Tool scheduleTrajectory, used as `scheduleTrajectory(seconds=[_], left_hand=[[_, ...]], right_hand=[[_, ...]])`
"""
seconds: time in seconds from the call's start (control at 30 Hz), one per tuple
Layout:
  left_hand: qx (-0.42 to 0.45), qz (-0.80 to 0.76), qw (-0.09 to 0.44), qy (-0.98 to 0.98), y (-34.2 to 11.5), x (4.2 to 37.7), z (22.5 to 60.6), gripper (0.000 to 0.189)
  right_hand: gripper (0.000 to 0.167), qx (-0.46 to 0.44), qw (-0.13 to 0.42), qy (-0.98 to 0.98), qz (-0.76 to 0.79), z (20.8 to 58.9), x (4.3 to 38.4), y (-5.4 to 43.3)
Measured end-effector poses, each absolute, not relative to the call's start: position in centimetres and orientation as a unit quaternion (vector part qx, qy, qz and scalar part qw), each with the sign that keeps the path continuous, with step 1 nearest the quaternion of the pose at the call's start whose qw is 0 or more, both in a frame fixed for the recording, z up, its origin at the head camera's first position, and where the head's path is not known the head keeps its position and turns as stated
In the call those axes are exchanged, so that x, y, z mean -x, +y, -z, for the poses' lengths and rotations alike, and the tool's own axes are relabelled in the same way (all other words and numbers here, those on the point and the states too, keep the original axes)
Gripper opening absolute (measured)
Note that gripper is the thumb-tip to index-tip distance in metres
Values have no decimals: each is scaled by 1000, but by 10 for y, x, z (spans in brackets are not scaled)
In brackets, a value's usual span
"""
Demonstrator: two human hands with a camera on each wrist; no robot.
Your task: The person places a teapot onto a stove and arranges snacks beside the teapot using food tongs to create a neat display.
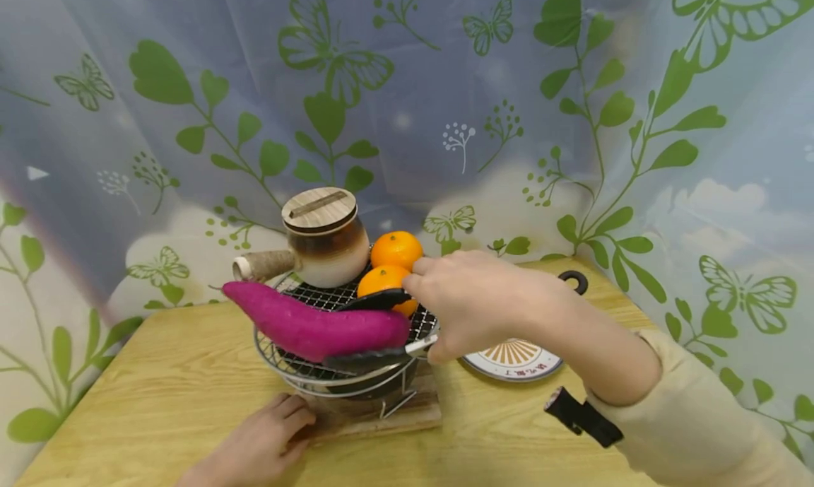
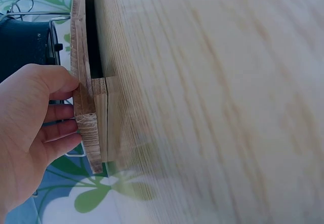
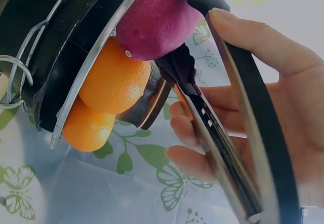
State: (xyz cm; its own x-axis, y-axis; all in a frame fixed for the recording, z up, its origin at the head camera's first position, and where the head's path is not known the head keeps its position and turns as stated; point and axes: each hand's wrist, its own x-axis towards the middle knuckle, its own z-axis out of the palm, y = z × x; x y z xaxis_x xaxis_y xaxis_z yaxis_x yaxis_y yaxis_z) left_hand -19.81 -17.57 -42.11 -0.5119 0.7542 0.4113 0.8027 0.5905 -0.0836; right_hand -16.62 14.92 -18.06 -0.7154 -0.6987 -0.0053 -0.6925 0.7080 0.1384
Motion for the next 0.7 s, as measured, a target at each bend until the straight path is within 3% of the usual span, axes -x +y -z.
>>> scheduleTrajectory(seconds=[0.7], left_hand=[[450, 54, 199, -869, -176, 198, 419, 14]], right_hand=[[66, -390, 71, -913, 98, 180, 161, 142]])
